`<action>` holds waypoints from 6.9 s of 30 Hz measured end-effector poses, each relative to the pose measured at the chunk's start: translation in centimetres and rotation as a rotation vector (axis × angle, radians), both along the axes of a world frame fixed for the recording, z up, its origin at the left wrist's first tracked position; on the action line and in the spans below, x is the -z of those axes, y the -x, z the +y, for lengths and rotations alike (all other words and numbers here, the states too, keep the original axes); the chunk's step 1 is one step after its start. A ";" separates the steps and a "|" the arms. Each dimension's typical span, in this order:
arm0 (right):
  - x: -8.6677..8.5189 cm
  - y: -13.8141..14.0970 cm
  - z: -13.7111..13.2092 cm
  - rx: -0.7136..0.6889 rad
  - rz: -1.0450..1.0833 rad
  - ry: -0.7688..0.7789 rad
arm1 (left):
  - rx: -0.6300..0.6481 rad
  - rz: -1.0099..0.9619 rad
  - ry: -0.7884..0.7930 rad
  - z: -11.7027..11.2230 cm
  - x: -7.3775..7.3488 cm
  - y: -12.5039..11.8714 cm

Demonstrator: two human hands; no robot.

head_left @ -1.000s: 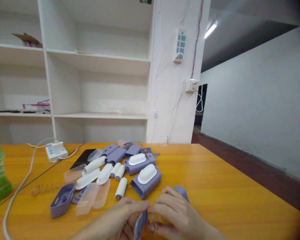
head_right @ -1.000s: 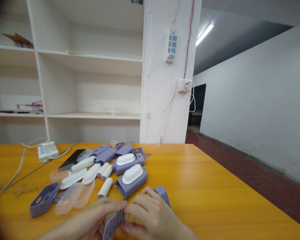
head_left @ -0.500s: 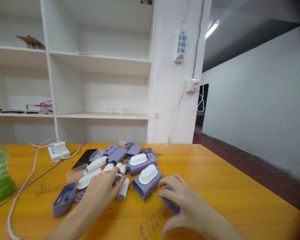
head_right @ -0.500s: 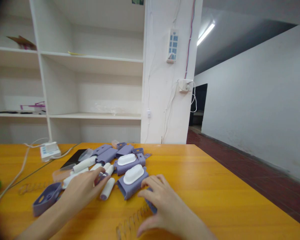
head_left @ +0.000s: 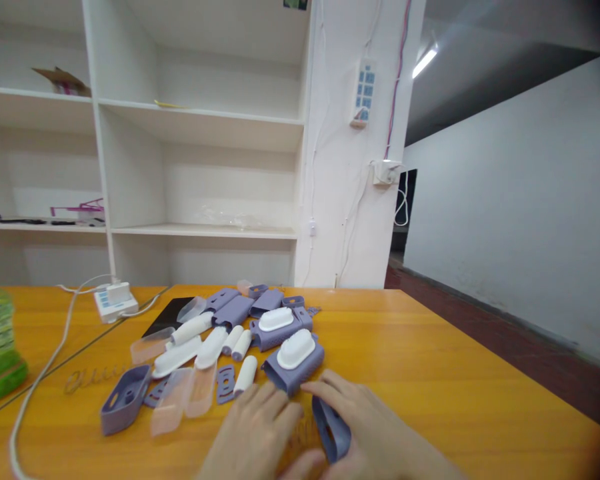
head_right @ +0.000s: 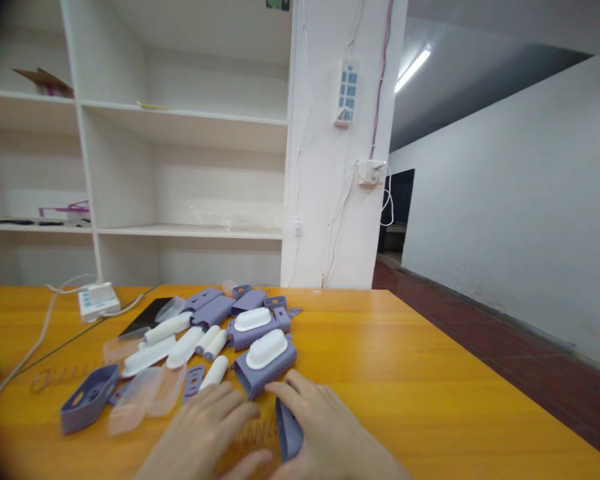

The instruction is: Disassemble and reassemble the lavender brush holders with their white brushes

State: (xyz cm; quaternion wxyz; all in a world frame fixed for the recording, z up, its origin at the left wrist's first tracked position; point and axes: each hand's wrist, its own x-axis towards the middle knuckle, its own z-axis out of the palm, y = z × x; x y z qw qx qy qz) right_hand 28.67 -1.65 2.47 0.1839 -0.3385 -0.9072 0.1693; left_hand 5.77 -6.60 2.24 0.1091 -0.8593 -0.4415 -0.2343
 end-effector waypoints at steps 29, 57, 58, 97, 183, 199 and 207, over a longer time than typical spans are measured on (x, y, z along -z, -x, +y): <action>-2.7 2.8 -1.5 0.039 0.242 -0.058 | -0.387 -0.426 0.220 4.8 -4.3 6.9; 0.2 9.2 3.8 0.694 0.131 -0.198 | -0.135 -0.154 -0.134 3.1 1.4 3.0; 0.0 9.0 3.9 0.682 0.142 -0.172 | -0.144 -0.139 -0.126 3.5 1.3 3.2; 0.8 -1.9 -0.9 -0.068 0.376 0.427 | 0.161 -0.470 0.752 -0.7 -2.8 1.1; 1.9 -0.3 -0.4 0.010 0.260 -0.220 | 0.319 -0.306 0.220 1.5 -1.9 1.2; 0.4 0.1 -1.2 -0.008 0.286 -0.080 | 0.097 -0.373 0.398 -0.1 -3.3 0.4; 1.9 0.1 -0.7 -0.043 0.372 0.044 | 0.164 -0.376 0.490 0.6 -3.1 1.2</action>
